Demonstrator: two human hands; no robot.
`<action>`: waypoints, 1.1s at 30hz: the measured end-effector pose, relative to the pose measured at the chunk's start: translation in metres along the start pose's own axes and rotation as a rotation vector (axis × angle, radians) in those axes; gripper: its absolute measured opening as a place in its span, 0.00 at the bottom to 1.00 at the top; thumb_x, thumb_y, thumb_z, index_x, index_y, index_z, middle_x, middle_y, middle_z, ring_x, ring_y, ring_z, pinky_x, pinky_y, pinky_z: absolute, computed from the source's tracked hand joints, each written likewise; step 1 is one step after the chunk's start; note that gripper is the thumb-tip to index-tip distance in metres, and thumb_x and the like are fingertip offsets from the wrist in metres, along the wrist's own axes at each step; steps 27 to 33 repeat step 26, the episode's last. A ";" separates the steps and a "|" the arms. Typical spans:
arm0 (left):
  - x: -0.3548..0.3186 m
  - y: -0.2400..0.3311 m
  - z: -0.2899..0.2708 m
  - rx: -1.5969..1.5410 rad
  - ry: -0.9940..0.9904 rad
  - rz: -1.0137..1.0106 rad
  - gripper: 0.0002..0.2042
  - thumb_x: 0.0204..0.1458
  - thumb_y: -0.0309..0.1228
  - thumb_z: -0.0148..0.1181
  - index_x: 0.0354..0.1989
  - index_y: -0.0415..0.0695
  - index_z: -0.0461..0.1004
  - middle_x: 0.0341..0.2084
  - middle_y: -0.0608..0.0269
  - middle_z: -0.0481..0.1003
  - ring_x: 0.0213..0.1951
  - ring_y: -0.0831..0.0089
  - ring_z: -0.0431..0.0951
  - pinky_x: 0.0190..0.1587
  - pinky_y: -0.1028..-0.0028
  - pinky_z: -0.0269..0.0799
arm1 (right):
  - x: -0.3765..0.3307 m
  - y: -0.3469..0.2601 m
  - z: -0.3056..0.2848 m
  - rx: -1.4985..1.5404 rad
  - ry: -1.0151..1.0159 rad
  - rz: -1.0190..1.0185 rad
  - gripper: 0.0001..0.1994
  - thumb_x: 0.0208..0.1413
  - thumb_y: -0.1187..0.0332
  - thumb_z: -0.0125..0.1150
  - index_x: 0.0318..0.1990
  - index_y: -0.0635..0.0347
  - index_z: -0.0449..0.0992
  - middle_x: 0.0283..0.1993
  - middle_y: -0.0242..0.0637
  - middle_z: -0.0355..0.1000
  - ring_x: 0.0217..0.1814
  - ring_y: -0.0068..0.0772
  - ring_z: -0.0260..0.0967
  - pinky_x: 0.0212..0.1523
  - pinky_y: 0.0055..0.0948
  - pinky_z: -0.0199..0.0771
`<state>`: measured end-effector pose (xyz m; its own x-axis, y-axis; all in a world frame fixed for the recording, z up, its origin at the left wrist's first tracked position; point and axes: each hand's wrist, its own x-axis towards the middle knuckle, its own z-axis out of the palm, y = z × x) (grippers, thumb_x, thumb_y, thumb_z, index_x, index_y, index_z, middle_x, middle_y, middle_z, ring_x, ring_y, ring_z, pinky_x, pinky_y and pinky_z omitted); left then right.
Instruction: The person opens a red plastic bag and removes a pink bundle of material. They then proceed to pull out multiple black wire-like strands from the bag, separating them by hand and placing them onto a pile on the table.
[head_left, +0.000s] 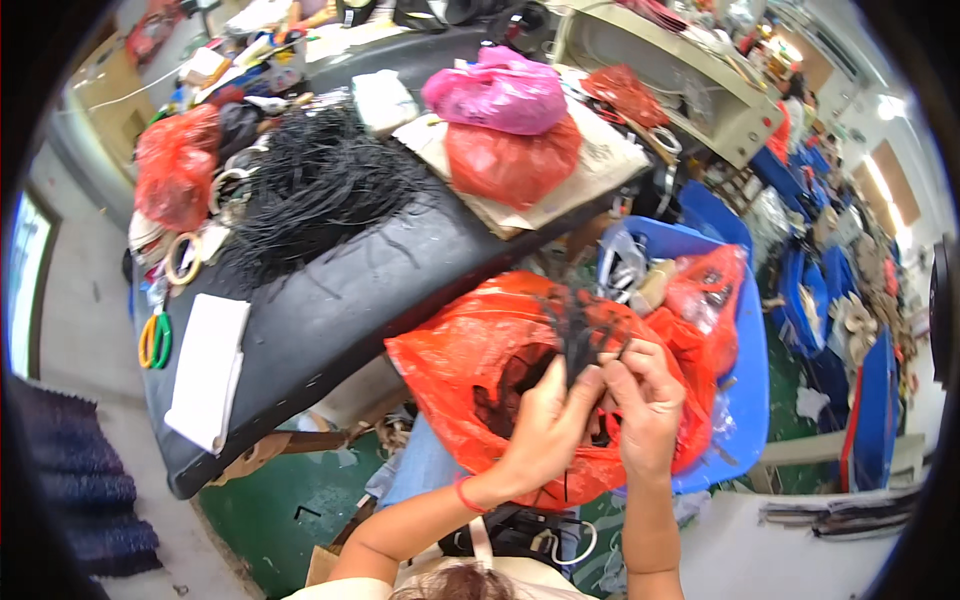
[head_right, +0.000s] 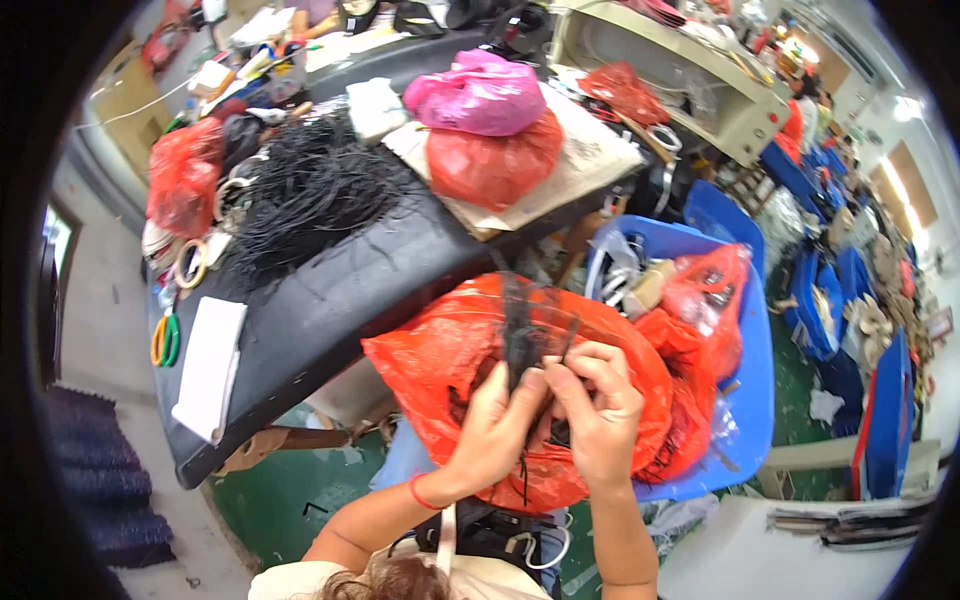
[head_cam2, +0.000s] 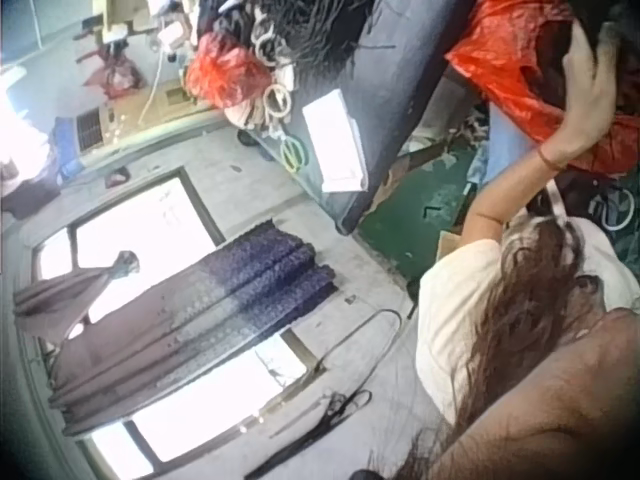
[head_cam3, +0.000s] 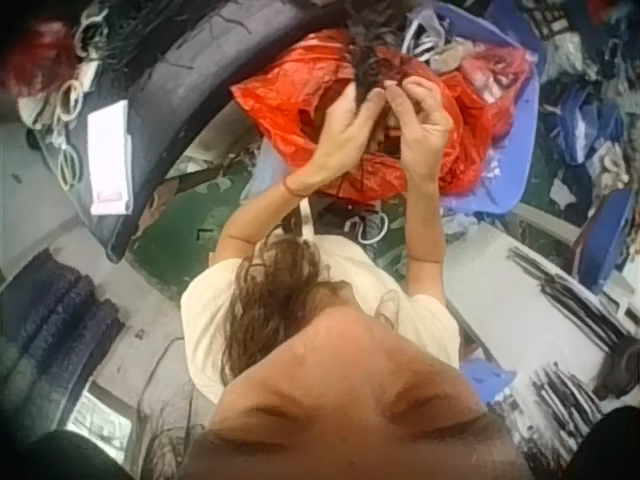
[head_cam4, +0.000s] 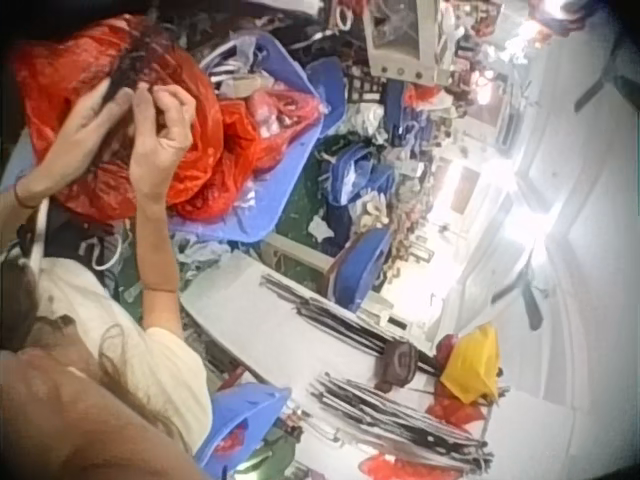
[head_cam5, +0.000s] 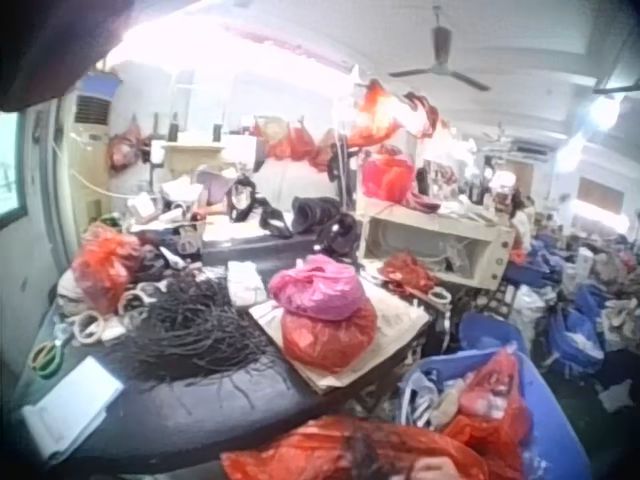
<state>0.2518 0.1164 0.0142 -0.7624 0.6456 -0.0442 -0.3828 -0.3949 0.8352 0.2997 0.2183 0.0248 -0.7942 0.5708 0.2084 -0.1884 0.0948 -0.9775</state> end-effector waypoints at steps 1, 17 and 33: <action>-0.003 0.004 -0.005 0.095 0.004 0.033 0.09 0.63 0.33 0.43 0.44 0.41 0.65 0.22 0.74 0.65 0.22 0.87 0.61 0.23 0.85 0.58 | -0.001 -0.004 0.008 0.099 -0.013 0.035 0.03 0.52 0.81 0.58 0.34 0.66 0.73 0.40 0.34 0.64 0.28 0.18 0.65 0.28 0.17 0.68; 0.142 0.225 -0.257 2.221 0.077 0.507 0.17 0.54 0.43 0.53 0.36 0.38 0.65 0.33 0.47 0.71 0.39 0.50 0.73 0.39 0.57 0.68 | -0.016 0.024 0.028 0.005 -0.278 0.320 0.08 0.58 0.72 0.55 0.41 0.66 0.76 0.35 0.32 0.73 0.36 0.18 0.69 0.39 0.19 0.70; 0.134 0.202 -0.296 2.115 0.210 0.287 0.36 0.41 0.37 0.66 0.60 0.38 0.58 0.56 0.49 0.64 0.59 0.56 0.62 0.62 0.67 0.55 | -0.028 0.064 -0.065 -0.510 -0.065 0.296 0.08 0.57 0.72 0.56 0.42 0.61 0.77 0.34 0.34 0.73 0.36 0.19 0.68 0.38 0.20 0.68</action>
